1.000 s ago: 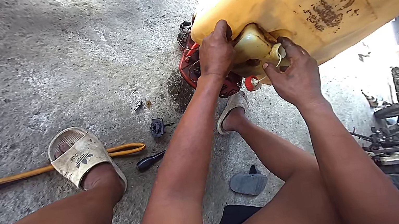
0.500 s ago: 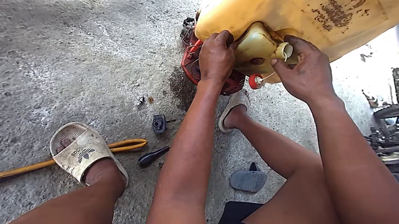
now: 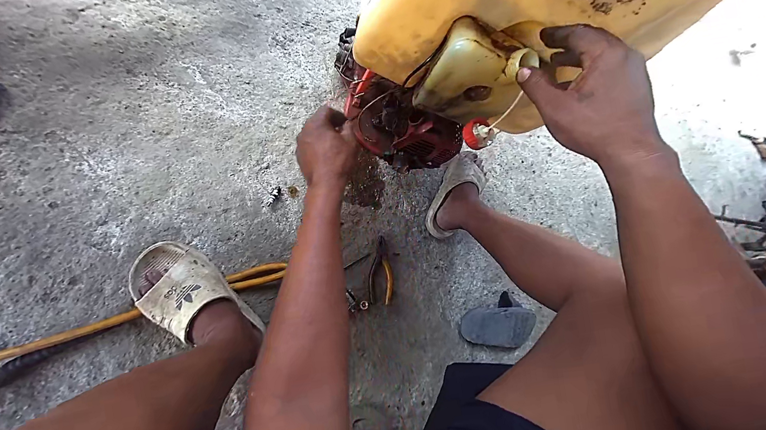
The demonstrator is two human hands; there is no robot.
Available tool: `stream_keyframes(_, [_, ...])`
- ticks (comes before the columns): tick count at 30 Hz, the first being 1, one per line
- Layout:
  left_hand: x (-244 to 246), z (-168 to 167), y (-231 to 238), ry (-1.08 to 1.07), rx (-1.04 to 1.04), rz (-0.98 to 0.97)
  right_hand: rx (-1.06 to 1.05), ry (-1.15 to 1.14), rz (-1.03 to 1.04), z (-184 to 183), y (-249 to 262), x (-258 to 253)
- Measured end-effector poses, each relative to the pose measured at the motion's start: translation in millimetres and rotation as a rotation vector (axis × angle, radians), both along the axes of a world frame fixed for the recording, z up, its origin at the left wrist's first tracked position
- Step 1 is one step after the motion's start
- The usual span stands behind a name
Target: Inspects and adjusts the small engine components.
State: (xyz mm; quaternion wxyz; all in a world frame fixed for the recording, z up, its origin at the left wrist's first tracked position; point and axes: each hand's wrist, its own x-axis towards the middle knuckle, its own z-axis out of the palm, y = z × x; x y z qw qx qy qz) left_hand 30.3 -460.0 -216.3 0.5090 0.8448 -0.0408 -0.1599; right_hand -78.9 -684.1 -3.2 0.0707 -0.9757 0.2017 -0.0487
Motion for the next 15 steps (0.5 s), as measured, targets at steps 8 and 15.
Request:
stream_keyframes(8, [-12, 90, 36, -0.066, 0.212, -0.254, 0.063, -0.225, 0.170, 15, 22, -31])
stream_keyframes(15, [-34, 232, 51, -0.403, 0.389, -0.547, 0.215, -0.126, 0.136, 9, 41, -58])
